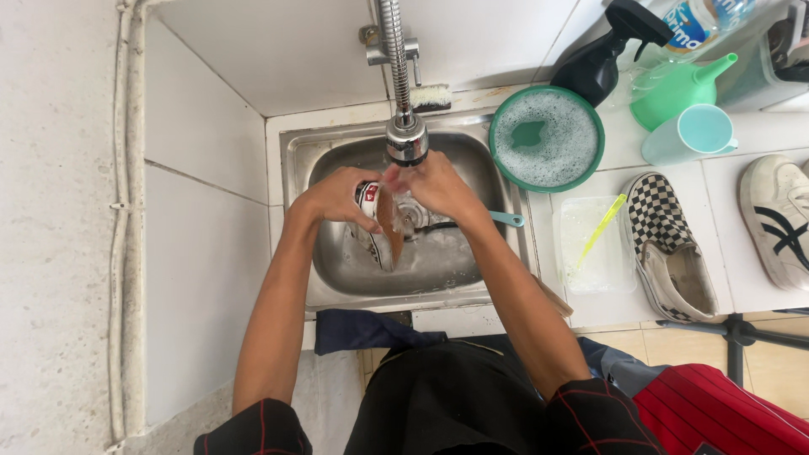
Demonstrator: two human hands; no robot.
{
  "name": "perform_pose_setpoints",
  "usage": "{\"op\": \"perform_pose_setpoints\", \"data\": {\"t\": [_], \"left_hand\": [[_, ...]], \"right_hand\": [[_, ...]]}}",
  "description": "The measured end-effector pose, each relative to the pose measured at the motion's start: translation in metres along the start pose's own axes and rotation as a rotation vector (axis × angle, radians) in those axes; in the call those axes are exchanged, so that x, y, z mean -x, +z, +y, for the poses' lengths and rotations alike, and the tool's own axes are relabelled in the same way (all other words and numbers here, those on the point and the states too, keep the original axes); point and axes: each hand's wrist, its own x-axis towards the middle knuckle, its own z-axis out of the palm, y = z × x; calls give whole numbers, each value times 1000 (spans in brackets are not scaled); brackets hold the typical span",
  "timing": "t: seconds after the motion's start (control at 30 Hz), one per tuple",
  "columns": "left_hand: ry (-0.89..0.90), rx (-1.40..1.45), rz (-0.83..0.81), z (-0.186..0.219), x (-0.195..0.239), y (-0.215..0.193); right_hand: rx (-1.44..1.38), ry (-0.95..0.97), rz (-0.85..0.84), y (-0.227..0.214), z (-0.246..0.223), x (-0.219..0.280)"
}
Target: The person scrubs the sole of a white sneaker with a toothbrush and soapy water in a sink, then rinses it under running water. They repeat the scrubbing and rinsing process multiple times to clean the shoe thoroughly.
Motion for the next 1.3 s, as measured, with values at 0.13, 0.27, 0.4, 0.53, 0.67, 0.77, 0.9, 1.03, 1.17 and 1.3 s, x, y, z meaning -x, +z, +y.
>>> {"op": "perform_pose_setpoints", "data": {"t": [0.13,0.27,0.4,0.53,0.67,0.77,0.9,1.03,1.17,1.3], "left_hand": [[11,-24,9,4,0,-3],[-23,6,10,21,13,-12],[-7,87,58,22,25,-25],[1,103,96,14,37,-25],[31,61,131,53,68,-37],[-24,63,125,68,95,-35],[-42,-20,124,90,122,-34],[-68,-41,114,98,138,-23],[-37,-65,141,102,153,-6],[-57,-15,172,109,166,-2]], "right_hand": [[-153,33,-114,7,-2,2],[-59,41,-9,12,8,-1],[-104,58,-56,9,-6,5],[115,80,25,7,-12,3],[-113,18,-19,15,84,-34],[435,245,73,34,195,-54],[1300,342,-111,72,314,-41],[1054,371,-194,67,236,-29],[300,265,-98,65,141,4],[-439,201,-75,64,130,12]]}}
